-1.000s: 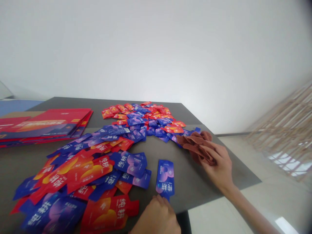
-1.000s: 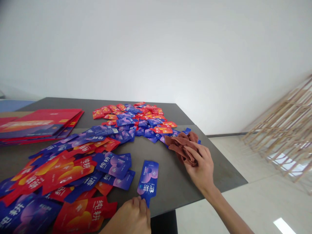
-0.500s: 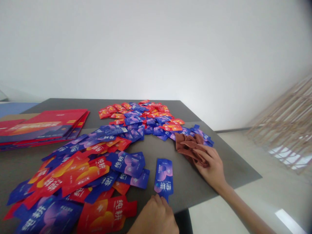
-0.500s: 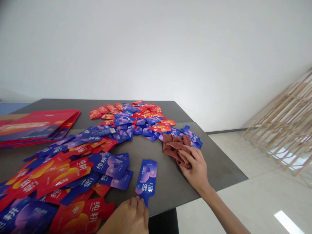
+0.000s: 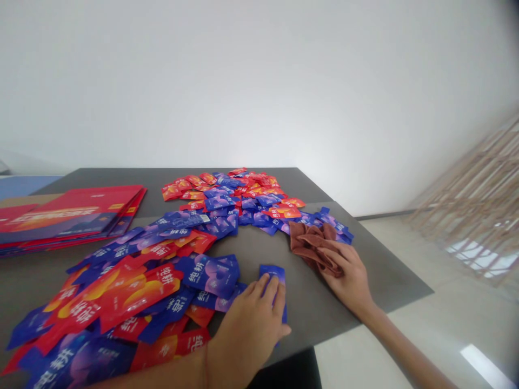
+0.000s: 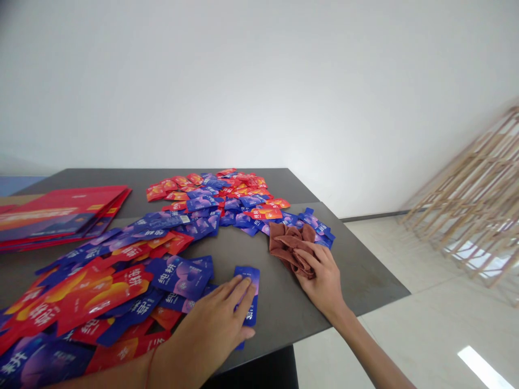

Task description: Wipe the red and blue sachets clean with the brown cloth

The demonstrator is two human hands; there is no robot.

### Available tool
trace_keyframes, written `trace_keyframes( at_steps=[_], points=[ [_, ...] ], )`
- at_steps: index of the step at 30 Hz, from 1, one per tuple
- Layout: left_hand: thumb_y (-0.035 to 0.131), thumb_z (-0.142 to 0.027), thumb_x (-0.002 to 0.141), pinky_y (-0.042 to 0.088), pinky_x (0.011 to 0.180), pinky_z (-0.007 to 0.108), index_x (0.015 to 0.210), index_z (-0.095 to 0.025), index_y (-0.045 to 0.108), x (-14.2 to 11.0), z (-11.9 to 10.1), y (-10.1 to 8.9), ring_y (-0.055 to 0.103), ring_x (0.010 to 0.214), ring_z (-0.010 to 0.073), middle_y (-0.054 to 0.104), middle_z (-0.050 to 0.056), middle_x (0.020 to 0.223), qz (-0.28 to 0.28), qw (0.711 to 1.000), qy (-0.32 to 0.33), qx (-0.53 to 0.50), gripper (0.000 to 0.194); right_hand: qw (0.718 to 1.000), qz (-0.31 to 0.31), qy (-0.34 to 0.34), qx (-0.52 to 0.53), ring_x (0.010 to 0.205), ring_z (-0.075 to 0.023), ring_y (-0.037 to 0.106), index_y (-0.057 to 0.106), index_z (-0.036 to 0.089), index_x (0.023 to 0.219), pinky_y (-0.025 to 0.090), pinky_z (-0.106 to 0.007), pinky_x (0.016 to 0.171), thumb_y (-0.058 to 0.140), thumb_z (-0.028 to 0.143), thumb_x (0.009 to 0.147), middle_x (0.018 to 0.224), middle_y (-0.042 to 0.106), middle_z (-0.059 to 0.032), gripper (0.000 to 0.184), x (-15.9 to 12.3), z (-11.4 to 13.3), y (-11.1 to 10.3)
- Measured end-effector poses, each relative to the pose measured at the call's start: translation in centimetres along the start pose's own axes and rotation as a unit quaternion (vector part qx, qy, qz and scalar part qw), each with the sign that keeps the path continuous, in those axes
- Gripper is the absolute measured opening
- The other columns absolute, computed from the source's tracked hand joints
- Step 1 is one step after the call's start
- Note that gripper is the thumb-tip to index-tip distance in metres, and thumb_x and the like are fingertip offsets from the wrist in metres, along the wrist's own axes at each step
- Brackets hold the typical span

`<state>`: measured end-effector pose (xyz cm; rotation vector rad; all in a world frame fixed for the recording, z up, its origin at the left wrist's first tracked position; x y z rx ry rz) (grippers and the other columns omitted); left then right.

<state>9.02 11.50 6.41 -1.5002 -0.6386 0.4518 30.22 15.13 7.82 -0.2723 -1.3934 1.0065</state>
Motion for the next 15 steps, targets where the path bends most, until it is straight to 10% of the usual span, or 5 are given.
trace_keyframes(
  at_steps=[15],
  points=[
    [0.082, -0.054, 0.086, 0.042, 0.119, 0.065, 0.157, -0.026, 0.051, 1.0, 2.2, 1.4, 0.036, 0.151, 0.0538, 0.032, 0.01, 0.173, 0.07, 0.993, -0.042, -0.086, 0.082, 1.0, 0.004, -0.002, 0.0, 0.12, -0.033, 0.063, 0.073, 0.025, 0.122, 0.055, -0.054, 0.102, 0.069, 0.02, 0.084, 0.133, 0.069, -0.0112, 0.039, -0.1, -0.1, 0.3]
  ],
)
Point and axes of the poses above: each hand's wrist, its own x-axis towards the middle knuckle, its own y-axis out of the palm, z = x × y, the point moved 10 cm from there along x, towards the middle knuckle
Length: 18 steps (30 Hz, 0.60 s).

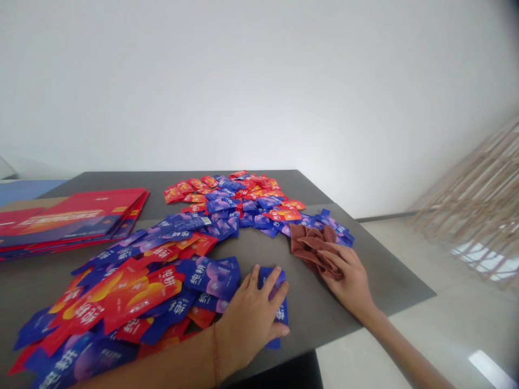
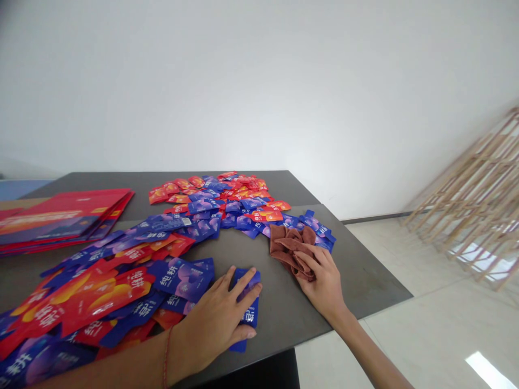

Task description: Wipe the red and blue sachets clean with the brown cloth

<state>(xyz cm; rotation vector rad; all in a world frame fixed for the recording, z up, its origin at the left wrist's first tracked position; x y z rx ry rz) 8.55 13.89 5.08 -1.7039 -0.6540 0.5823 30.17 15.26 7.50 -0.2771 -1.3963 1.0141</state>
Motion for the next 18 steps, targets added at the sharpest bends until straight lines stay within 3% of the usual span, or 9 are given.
trace_keyframes(
  at_steps=[5, 10, 14, 18],
  points=[
    [0.081, -0.049, 0.088, 0.041, 0.12, 0.064, 0.155, -0.024, 0.053, 0.36, -0.08, 0.14, 0.038, 0.15, 0.0513, 0.036, 0.008, 0.172, -0.004, 1.0, 0.017, -0.006, 0.077, 1.0, -0.001, -0.001, 0.002, 0.122, -0.033, 0.062, 0.074, 0.024, 0.122, 0.054, -0.053, 0.103, 0.069, 0.021, 0.085, 0.134, 0.068, -0.0115, 0.038, -0.05, 0.02, 0.05],
    [0.079, -0.034, 0.09, 0.045, 0.117, 0.056, 0.141, -0.018, 0.065, 0.35, -0.47, -0.38, 0.046, 0.142, 0.0429, 0.051, 0.011, 0.16, 0.009, 0.998, 0.021, -0.053, 0.055, 1.0, 0.004, 0.005, 0.005, 0.121, -0.0331, 0.062, 0.074, 0.024, 0.123, 0.055, -0.053, 0.102, 0.068, 0.021, 0.085, 0.132, 0.069, -0.0114, 0.038, 0.0, 0.0, 0.09],
    [0.073, -0.025, 0.094, 0.045, 0.115, 0.046, 0.121, -0.022, 0.074, 0.19, -0.77, -0.45, 0.051, 0.134, 0.0333, 0.058, 0.009, 0.147, -0.01, 0.989, 0.039, -0.144, 0.028, 1.0, 0.0, -0.001, 0.004, 0.121, -0.0324, 0.063, 0.073, 0.025, 0.122, 0.055, -0.052, 0.101, 0.068, 0.021, 0.087, 0.133, 0.068, -0.011, 0.036, -0.01, 0.14, 0.04],
    [0.062, -0.013, 0.096, 0.045, 0.111, 0.036, 0.114, -0.021, 0.074, 0.33, -0.05, 0.1, 0.058, 0.123, 0.0243, 0.063, 0.007, 0.134, -0.039, 0.961, 0.03, -0.272, 0.023, 1.0, -0.005, -0.006, 0.003, 0.12, -0.0322, 0.063, 0.073, 0.025, 0.121, 0.055, -0.052, 0.1, 0.068, 0.022, 0.088, 0.132, 0.069, -0.0112, 0.034, -0.03, 0.19, 0.06]
  ],
)
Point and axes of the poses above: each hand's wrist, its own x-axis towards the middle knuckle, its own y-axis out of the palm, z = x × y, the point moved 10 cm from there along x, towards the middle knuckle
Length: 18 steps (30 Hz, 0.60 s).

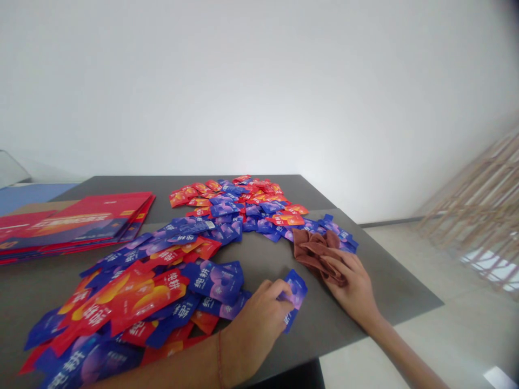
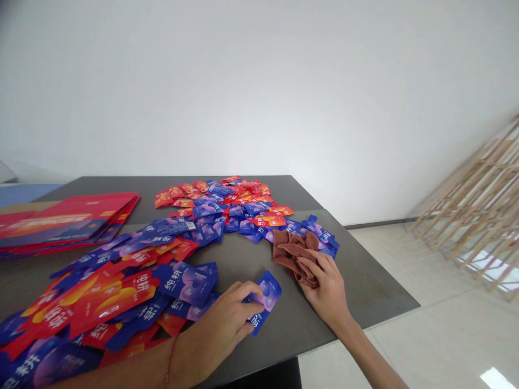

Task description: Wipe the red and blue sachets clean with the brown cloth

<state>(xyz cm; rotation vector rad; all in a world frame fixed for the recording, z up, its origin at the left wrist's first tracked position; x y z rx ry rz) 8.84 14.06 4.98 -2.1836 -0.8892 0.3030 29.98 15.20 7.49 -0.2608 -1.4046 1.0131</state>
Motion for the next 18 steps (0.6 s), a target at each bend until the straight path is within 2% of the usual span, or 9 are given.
trace_keyframes(
  at_steps=[2, 6, 12, 15, 18],
  points=[
    [0.057, -0.01, 0.097, 0.047, 0.104, 0.031, 0.114, -0.022, 0.074, -0.1, 0.3, 0.0, 0.063, 0.112, 0.0202, 0.066, 0.005, 0.126, -0.009, 0.999, -0.009, -0.034, 0.027, 1.0, -0.001, 0.002, -0.001, 0.12, -0.0324, 0.064, 0.073, 0.025, 0.122, 0.055, -0.052, 0.1, 0.068, 0.022, 0.088, 0.132, 0.069, -0.0114, 0.034, 0.0, -0.1, 0.0],
    [0.06, -0.011, 0.095, 0.047, 0.088, 0.026, 0.113, -0.026, 0.076, -0.5, 0.0, 0.0, 0.065, 0.099, 0.0174, 0.067, 0.002, 0.117, 0.0, 0.998, -0.03, -0.057, 0.028, 1.0, 0.001, 0.003, -0.001, 0.122, -0.0329, 0.063, 0.072, 0.025, 0.122, 0.055, -0.053, 0.101, 0.068, 0.022, 0.088, 0.133, 0.068, -0.0114, 0.035, -0.1, -0.2, 0.1],
    [0.059, -0.014, 0.095, 0.044, 0.076, 0.026, 0.123, -0.032, 0.072, -0.4, -1.5, -0.7, 0.063, 0.084, 0.0156, 0.064, 0.001, 0.118, 0.029, 0.999, -0.032, 0.016, 0.036, 1.0, 0.002, 0.011, -0.002, 0.121, -0.0328, 0.063, 0.072, 0.026, 0.123, 0.055, -0.054, 0.101, 0.066, 0.024, 0.09, 0.133, 0.068, -0.0108, 0.034, -0.3, -0.4, 0.2],
    [0.054, -0.013, 0.097, 0.043, 0.07, 0.026, 0.13, -0.032, 0.069, -0.3, -2.5, -2.5, 0.063, 0.082, 0.0154, 0.064, 0.002, 0.116, 0.026, 0.998, -0.021, 0.061, 0.04, 1.0, 0.001, 0.01, 0.0, 0.123, -0.033, 0.063, 0.072, 0.026, 0.124, 0.055, -0.055, 0.102, 0.066, 0.024, 0.09, 0.134, 0.068, -0.0107, 0.035, -0.3, -0.4, 0.2],
    [0.048, -0.011, 0.099, 0.045, 0.075, 0.026, 0.114, -0.028, 0.074, -0.3, -3.1, -5.3, 0.064, 0.087, 0.0158, 0.065, 0.002, 0.117, -0.001, 0.996, 0.005, 0.091, 0.035, 1.0, -0.002, 0.002, 0.002, 0.123, -0.0329, 0.063, 0.072, 0.026, 0.123, 0.055, -0.054, 0.101, 0.067, 0.026, 0.091, 0.135, 0.068, -0.0106, 0.032, -0.4, -0.4, 0.2]
  ],
)
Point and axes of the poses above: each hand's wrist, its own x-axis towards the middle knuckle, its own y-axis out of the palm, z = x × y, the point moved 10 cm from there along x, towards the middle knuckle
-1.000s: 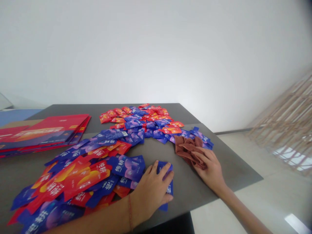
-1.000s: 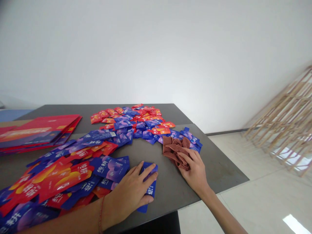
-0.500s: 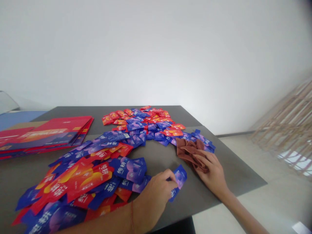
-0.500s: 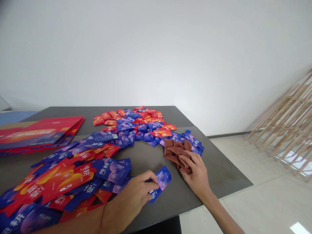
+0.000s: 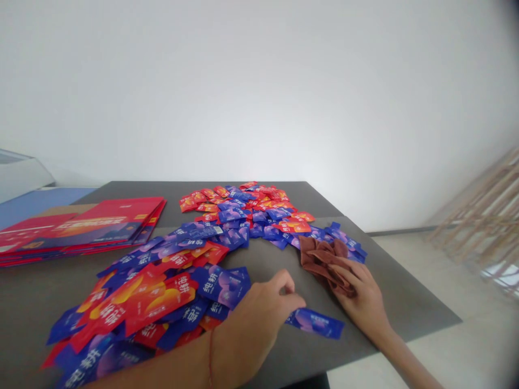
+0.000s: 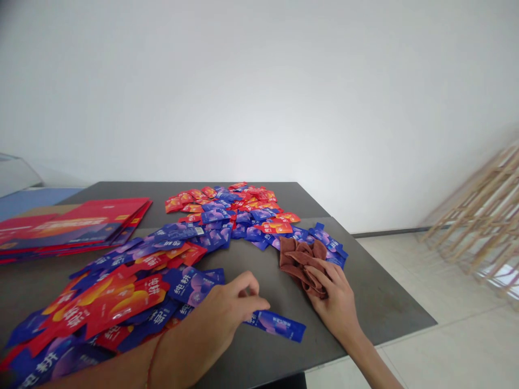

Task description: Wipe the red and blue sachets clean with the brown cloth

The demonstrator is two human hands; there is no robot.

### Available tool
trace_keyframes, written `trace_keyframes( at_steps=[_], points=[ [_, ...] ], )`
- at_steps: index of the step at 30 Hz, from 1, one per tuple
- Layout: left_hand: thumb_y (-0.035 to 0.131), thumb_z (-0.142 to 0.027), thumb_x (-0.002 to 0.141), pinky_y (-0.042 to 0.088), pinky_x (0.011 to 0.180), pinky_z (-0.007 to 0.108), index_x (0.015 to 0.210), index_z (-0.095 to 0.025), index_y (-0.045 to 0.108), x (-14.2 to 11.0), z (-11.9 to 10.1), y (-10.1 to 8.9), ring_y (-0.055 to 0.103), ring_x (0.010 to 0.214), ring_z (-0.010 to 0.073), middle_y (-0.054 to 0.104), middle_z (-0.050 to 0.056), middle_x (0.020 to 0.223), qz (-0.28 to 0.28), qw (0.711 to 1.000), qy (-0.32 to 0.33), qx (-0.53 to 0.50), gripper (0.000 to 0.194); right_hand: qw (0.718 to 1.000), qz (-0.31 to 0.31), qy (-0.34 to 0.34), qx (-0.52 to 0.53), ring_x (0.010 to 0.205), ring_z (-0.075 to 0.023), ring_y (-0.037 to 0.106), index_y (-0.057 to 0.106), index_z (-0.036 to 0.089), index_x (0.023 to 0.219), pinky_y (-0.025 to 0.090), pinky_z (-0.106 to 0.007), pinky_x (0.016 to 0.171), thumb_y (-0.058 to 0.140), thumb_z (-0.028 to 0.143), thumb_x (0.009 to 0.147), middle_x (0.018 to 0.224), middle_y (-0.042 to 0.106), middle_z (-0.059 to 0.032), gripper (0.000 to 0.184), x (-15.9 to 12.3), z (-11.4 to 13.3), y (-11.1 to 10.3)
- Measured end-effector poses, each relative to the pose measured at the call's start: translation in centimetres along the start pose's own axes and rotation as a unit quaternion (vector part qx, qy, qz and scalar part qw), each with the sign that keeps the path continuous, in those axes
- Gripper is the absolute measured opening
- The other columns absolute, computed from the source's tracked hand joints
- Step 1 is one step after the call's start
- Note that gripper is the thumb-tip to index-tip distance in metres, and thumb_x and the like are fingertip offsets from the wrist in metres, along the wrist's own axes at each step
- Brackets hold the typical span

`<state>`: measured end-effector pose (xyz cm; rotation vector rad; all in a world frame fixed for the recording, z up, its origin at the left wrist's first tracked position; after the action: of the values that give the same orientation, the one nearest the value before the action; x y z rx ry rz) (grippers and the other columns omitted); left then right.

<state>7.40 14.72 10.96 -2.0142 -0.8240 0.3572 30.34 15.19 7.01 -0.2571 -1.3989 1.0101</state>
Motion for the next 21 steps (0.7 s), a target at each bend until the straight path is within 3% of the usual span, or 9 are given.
trace_keyframes(
  at_steps=[4, 10, 14, 17, 21],
  points=[
    [0.049, -0.011, 0.098, 0.048, 0.087, 0.029, 0.096, -0.025, 0.074, -0.1, 2.0, -3.8, 0.065, 0.09, 0.0169, 0.067, 0.002, 0.114, -0.038, 0.998, -0.007, 0.042, 0.029, 1.0, 0.002, -0.003, 0.001, 0.122, -0.0325, 0.064, 0.072, 0.027, 0.122, 0.056, -0.053, 0.1, 0.066, 0.027, 0.091, 0.135, 0.069, -0.0098, 0.032, -0.1, -0.2, 0.1],
    [0.062, -0.012, 0.09, 0.047, 0.098, 0.036, 0.099, -0.025, 0.079, -1.1, 5.9, -11.3, 0.068, 0.101, 0.0247, 0.077, 0.003, 0.103, -0.056, 0.987, -0.073, 0.133, 0.023, 1.0, 0.006, -0.004, -0.007, 0.123, -0.0328, 0.063, 0.071, 0.027, 0.125, 0.055, -0.054, 0.101, 0.067, 0.028, 0.091, 0.136, 0.068, -0.0099, 0.034, -0.4, -0.7, 0.5],
    [0.051, -0.017, 0.096, 0.047, 0.103, 0.035, 0.113, -0.024, 0.077, -2.2, 8.6, -16.8, 0.068, 0.112, 0.0243, 0.077, 0.003, 0.117, -0.08, 0.981, -0.084, 0.156, 0.032, 1.0, 0.014, -0.009, -0.009, 0.124, -0.0325, 0.062, 0.07, 0.027, 0.127, 0.055, -0.053, 0.101, 0.066, 0.028, 0.092, 0.136, 0.067, -0.0097, 0.035, -0.5, -0.8, 0.7],
    [0.038, -0.021, 0.1, 0.048, 0.103, 0.037, 0.117, -0.022, 0.076, -3.5, 12.9, -20.4, 0.068, 0.111, 0.0261, 0.076, 0.006, 0.12, -0.112, 0.961, -0.156, 0.2, 0.041, 1.0, 0.018, -0.011, -0.011, 0.124, -0.0326, 0.062, 0.07, 0.027, 0.127, 0.055, -0.053, 0.102, 0.066, 0.029, 0.092, 0.137, 0.067, -0.0094, 0.036, -0.5, -0.8, 0.8],
    [0.05, -0.019, 0.085, 0.05, 0.096, 0.04, 0.108, -0.02, 0.079, -5.6, 19.9, -22.4, 0.069, 0.106, 0.0325, 0.077, 0.012, 0.11, -0.085, 0.931, -0.278, 0.222, 0.037, 1.0, 0.02, -0.008, -0.017, 0.125, -0.033, 0.062, 0.07, 0.028, 0.126, 0.054, -0.054, 0.103, 0.066, 0.028, 0.091, 0.137, 0.066, -0.0094, 0.036, -0.6, -1.0, 0.9]
  ],
)
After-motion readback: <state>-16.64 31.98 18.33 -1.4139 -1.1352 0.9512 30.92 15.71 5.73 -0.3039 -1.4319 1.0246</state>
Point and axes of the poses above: each hand's wrist, its own x-axis towards the middle knuckle, its own y-axis out of the palm, z = x × y, the point moved 10 cm from there along x, towards the middle knuckle
